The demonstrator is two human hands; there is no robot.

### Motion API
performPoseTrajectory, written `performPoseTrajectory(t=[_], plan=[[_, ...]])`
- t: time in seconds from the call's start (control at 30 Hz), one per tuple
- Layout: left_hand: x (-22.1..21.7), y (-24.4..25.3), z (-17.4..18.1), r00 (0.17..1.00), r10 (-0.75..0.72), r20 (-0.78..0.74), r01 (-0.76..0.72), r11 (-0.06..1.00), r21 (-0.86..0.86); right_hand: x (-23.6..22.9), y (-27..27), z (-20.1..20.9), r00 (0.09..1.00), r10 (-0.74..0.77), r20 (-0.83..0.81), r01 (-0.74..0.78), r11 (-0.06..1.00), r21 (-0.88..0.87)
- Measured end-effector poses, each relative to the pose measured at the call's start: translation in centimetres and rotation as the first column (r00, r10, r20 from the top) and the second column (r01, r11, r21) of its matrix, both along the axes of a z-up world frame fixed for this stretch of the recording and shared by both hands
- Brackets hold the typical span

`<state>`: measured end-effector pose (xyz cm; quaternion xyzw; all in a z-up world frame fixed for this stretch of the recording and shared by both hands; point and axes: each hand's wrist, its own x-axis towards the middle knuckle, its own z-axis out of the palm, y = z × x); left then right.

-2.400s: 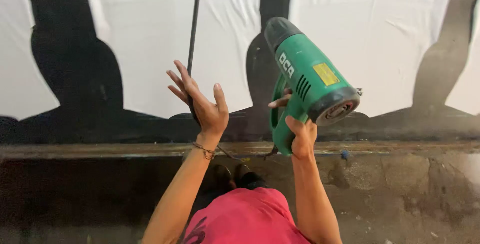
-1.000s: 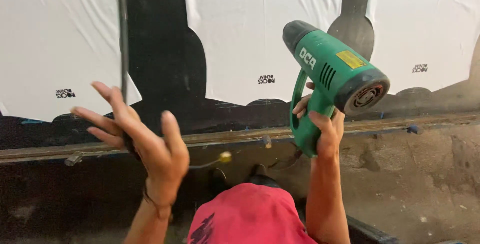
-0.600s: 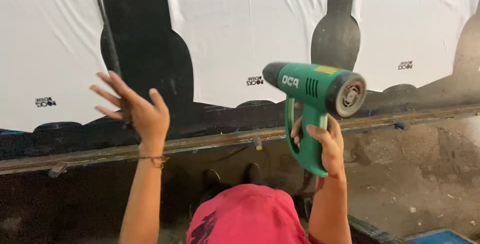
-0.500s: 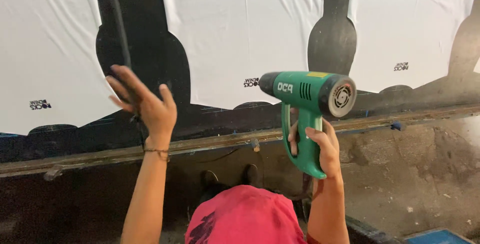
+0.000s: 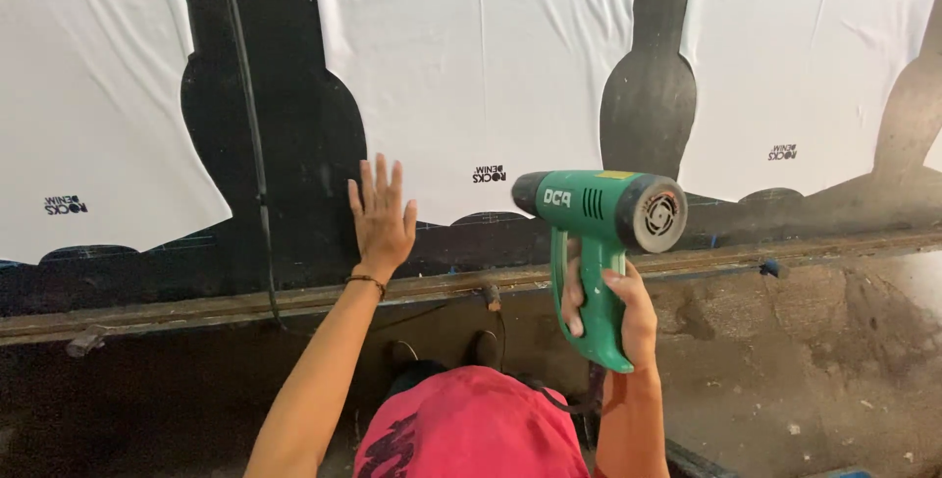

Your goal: The person uses a green heat gun to apply heat to a white fabric sheet stretched over a black frame. They move the heat gun along the seams and edges while using their left hand to press and smooth the fabric against the frame.

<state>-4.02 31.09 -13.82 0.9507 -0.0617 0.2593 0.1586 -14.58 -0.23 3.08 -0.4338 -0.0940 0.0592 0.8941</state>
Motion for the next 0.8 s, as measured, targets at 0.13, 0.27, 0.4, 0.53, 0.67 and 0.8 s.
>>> performPoseTrajectory(t=[0.13,0.27,0.4,0.53,0.67,0.8], plan=[[0.5,-0.9,-2.0,0.999,-0.049,0.023,0.046,0.993,0.107,0.2,0.3,0.3,0.997,0.076,-0.005,-0.074,0.988,0.137],[1.8,-2.0,-2.3,0.994,-0.100,0.052,0.090,0.981,0.172,0.2,0.0,-0.6,0.998,0.056,-0.011,-0.055,0.995,0.088],[2.5,-2.3,-3.1,0.985,-0.148,-0.089,0.163,0.967,0.194,-0.7,0.8,2.8,0.996,0.071,-0.056,-0.063,0.987,0.146],[2.6,-2.1,-3.6,0.981,-0.194,-0.030,0.196,0.958,0.211,-0.6,0.6,3.1,0.997,-0.030,-0.064,0.029,1.000,-0.011],[2.5,-2.2,-4.1,0.987,-0.155,-0.040,0.160,0.953,0.258,-0.7,0.1,3.3,0.999,-0.024,-0.041,0.026,0.999,0.030],[2.6,-2.1,-4.4,0.986,-0.164,-0.030,0.167,0.962,0.217,-0.6,0.3,3.6,0.997,-0.040,-0.069,0.040,0.999,0.000]])
